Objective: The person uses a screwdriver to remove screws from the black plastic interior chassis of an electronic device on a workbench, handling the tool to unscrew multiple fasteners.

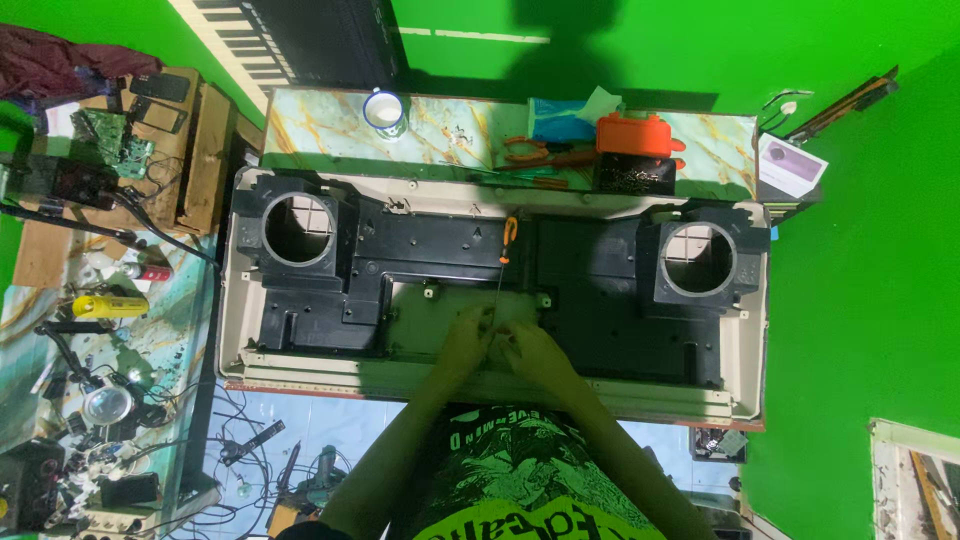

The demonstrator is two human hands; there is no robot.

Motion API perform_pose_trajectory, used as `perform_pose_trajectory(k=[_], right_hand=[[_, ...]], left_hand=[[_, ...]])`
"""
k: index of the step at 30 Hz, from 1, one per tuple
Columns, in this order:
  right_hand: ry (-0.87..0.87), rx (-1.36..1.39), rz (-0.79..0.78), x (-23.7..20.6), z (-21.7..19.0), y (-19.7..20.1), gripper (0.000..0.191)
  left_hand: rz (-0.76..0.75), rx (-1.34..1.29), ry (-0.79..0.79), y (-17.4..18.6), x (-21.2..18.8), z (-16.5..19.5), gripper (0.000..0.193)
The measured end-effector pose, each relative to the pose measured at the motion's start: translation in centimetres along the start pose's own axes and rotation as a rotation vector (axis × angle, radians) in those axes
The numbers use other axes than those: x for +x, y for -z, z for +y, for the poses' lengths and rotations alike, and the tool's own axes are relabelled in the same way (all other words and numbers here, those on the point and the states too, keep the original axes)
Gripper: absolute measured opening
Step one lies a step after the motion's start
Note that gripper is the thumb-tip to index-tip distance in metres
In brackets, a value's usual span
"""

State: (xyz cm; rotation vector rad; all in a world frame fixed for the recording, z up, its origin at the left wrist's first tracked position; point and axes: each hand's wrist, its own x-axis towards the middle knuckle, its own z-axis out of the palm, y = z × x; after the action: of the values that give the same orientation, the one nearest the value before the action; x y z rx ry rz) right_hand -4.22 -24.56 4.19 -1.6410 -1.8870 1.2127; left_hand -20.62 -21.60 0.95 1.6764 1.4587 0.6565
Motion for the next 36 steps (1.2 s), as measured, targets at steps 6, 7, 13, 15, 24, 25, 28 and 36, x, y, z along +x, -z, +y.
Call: perform_pose_trajectory(k=[6,7,13,15,24,25,28,36], right_hand=[[0.037,-0.023,0.001,0.3,0.3,-0.3,0.03],[0.014,-0.047,-0.002,0.3,0.3,-0.3,0.029],[-0.05,-0.004,-0.033,0.5,0.1,0.1,0.03],[-0.071,0.031,-0.001,0.6,-0.2,0.1,0.032],[-0.137,0.057,0.05,1.1,0.0,0.0,0.036],[-0.116,0.048,0.073,1.1,0.0,0.0,0.037],[-0.091,0.048,0.127,1.1,0.0,0.0,0.032],[-0.12,0.154,0.278,0.9,-1.1,1.0,0.041]], left_hand=[[-0.041,-0.067,0.031,-0.2,0.3,0.4,0.04],[-0.053,-0.069,0.092,-0.1,0.3,0.4,0.041],[-0.131,-0.038,0.16,0.2,1.2,0.3,0.038],[-0.136,-0.198,0.188,0.3,1.3,0.1,0.038],[-0.087,-0.29,0.082,-0.1,1.0,0.0,0.03],[-0.075,-0.301,0.046,-0.1,1.1,0.1,0.029],[-0.095,-0.234,-0.02,0.3,1.0,0.2,0.031],[-0.131,-0.316,-0.08,0.1,0.7,0.5,0.027]])
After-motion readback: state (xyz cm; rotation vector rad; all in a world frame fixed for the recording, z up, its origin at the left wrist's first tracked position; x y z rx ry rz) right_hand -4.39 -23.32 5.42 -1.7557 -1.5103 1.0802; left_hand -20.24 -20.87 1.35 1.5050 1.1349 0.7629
